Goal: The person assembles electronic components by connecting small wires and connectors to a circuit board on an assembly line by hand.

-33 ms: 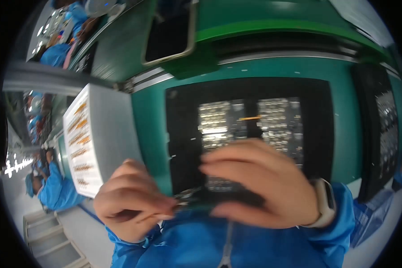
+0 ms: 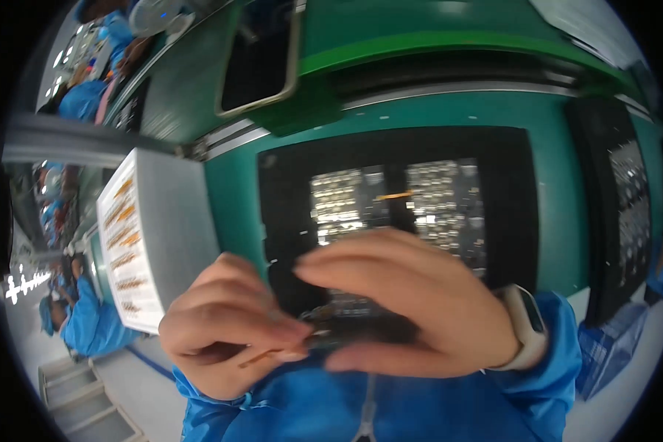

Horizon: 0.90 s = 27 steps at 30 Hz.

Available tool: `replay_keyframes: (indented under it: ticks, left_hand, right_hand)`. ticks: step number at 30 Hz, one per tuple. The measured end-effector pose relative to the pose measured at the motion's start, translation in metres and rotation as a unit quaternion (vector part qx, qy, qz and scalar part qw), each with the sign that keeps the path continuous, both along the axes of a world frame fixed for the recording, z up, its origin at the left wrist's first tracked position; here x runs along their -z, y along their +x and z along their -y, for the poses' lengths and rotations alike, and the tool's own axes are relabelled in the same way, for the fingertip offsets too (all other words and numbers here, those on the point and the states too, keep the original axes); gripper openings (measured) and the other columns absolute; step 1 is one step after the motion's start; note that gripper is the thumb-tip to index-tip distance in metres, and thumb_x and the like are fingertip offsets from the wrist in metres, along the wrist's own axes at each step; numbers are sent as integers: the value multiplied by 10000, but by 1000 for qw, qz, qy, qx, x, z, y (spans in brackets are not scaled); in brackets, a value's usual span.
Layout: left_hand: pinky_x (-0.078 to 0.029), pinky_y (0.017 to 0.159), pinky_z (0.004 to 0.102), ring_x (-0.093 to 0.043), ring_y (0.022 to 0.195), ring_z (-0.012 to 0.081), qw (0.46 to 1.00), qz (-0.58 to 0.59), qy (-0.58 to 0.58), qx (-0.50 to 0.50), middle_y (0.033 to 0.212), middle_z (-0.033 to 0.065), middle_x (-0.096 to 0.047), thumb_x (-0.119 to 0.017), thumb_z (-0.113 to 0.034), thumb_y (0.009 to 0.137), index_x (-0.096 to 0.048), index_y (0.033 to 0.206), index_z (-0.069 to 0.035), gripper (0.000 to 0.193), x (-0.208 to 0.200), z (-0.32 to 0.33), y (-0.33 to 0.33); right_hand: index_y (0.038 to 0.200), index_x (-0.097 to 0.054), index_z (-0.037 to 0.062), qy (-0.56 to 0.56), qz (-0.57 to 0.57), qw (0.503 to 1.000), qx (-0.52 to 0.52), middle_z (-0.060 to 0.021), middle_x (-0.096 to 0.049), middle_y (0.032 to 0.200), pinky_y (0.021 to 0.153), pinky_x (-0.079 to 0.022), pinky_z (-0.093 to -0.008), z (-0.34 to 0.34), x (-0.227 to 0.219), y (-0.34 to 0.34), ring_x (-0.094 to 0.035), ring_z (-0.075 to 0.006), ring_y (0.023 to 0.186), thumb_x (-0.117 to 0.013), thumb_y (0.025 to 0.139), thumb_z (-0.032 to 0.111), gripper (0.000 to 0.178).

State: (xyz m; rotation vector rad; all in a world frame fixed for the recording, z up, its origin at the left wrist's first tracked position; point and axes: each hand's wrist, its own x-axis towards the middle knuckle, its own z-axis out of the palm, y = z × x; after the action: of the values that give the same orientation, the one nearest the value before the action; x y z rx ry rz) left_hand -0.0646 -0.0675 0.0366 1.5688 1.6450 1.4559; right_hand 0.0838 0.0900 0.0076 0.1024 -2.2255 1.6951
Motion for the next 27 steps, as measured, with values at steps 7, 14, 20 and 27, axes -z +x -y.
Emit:
replay_keyframes:
  ticks: [7,14,20,27]
  left_hand:
    - [-403,663,272,-531,738,173,998,37,55,0,799,84,-648,-738,-17,686,-705,834,-23,152,10,-80,27]
    - [-378,657,265,-497,758,179,996,-81,33,30,843,58,-603,-759,-80,646,-725,854,-44,214,32,-111,25]
    - [-415,634,304,-532,738,217,955,-290,44,37,852,66,-598,-723,-53,591,-681,847,-46,260,61,-126,27]
    - [-408,677,355,-541,785,238,914,-405,-11,16,865,73,-583,-671,-91,597,-645,847,-32,258,80,-131,27]
  right_hand:
    - [1121,-538,-90,-279,9,957,81,-154,-652,939,688,-530,-252,-32,-6,29,-652,-151,771,-685,841,96,367]
    - [919,-611,-4,-350,159,920,71,-50,-652,778,543,-474,-181,-71,11,47,-607,-70,649,-614,886,94,103]
    - [896,-618,1,-293,263,913,107,-36,-632,684,470,-433,-185,-93,24,51,-578,-56,550,-574,872,70,86]
    - [816,-621,-9,-207,326,902,193,-31,-589,569,432,-395,-202,-101,43,58,-542,-64,457,-620,827,76,86]
